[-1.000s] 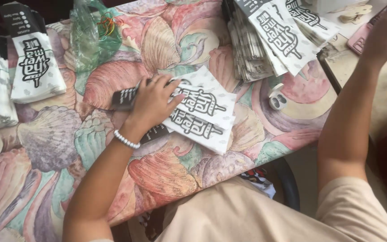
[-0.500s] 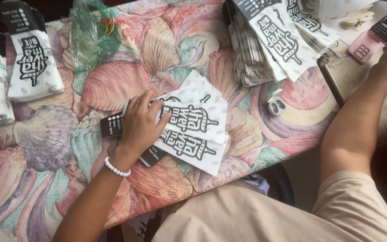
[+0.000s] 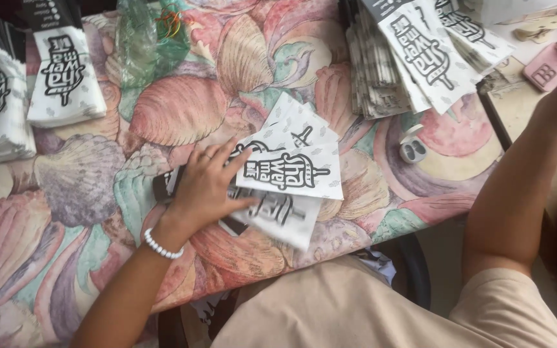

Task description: Sorting and stacking printed paper labels on a table

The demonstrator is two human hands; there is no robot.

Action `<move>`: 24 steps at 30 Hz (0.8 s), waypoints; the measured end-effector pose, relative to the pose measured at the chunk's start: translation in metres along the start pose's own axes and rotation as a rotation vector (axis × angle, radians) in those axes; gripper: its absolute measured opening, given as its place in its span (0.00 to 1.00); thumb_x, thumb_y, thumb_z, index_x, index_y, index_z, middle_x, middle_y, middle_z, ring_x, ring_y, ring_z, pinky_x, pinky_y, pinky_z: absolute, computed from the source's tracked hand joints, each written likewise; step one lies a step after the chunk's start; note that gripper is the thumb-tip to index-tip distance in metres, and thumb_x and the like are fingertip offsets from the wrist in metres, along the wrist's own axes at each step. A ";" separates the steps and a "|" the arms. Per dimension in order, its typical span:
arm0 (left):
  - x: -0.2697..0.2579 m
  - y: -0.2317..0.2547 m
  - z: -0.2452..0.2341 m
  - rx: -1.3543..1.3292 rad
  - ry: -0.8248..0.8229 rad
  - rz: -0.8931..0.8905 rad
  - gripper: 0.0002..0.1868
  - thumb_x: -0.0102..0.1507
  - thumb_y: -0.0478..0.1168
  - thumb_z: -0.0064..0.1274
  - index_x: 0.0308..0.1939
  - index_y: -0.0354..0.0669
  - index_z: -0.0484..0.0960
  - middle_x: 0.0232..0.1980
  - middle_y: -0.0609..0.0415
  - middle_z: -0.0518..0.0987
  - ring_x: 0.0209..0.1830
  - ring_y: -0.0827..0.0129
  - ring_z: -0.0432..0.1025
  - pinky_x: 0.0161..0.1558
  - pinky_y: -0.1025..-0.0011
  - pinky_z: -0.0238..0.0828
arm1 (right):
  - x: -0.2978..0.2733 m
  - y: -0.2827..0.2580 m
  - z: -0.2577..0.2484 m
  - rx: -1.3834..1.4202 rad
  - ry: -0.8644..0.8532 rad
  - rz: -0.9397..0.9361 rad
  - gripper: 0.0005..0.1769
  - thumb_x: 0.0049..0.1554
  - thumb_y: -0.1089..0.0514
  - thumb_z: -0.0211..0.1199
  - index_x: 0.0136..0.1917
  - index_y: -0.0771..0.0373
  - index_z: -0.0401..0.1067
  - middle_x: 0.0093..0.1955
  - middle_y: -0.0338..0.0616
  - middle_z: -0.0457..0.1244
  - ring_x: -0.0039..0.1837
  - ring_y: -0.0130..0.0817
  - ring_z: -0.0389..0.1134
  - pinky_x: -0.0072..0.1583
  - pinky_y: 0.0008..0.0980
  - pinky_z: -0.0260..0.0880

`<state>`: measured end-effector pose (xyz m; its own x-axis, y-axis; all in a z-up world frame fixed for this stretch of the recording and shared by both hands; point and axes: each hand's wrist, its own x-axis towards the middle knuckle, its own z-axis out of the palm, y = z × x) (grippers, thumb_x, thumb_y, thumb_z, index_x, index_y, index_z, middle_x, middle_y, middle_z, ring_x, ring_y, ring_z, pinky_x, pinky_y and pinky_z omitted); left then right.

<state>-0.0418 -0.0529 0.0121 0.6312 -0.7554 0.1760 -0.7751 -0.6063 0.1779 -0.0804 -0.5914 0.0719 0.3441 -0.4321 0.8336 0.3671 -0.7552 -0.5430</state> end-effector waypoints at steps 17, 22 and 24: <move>-0.015 0.031 -0.017 -0.105 -0.107 -0.171 0.74 0.41 0.89 0.48 0.75 0.36 0.60 0.72 0.23 0.60 0.68 0.36 0.59 0.59 0.47 0.57 | -0.104 -0.183 0.147 0.150 -1.268 -0.237 0.39 0.50 0.38 0.75 0.66 0.63 0.73 0.64 0.52 0.67 0.65 0.56 0.69 0.57 0.53 0.71; -0.013 0.054 -0.032 -0.225 -0.261 -0.169 0.80 0.40 0.73 0.72 0.81 0.43 0.40 0.76 0.21 0.51 0.75 0.28 0.47 0.69 0.36 0.40 | -0.121 -0.208 0.145 0.093 -1.498 -0.332 0.64 0.37 0.27 0.77 0.75 0.65 0.61 0.72 0.62 0.59 0.75 0.61 0.58 0.70 0.55 0.59; -0.012 0.054 -0.037 -0.210 -0.291 -0.188 0.81 0.38 0.65 0.79 0.81 0.43 0.41 0.77 0.21 0.48 0.77 0.25 0.43 0.71 0.32 0.32 | -0.124 -0.207 0.152 -0.006 -1.598 -0.350 0.69 0.35 0.24 0.76 0.79 0.61 0.57 0.76 0.58 0.56 0.78 0.57 0.54 0.75 0.53 0.54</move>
<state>-0.0904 -0.0673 0.0551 0.7041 -0.6931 -0.1545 -0.6053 -0.6996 0.3798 -0.0678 -0.3062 0.0653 0.7437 0.6673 -0.0390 0.6133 -0.7044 -0.3572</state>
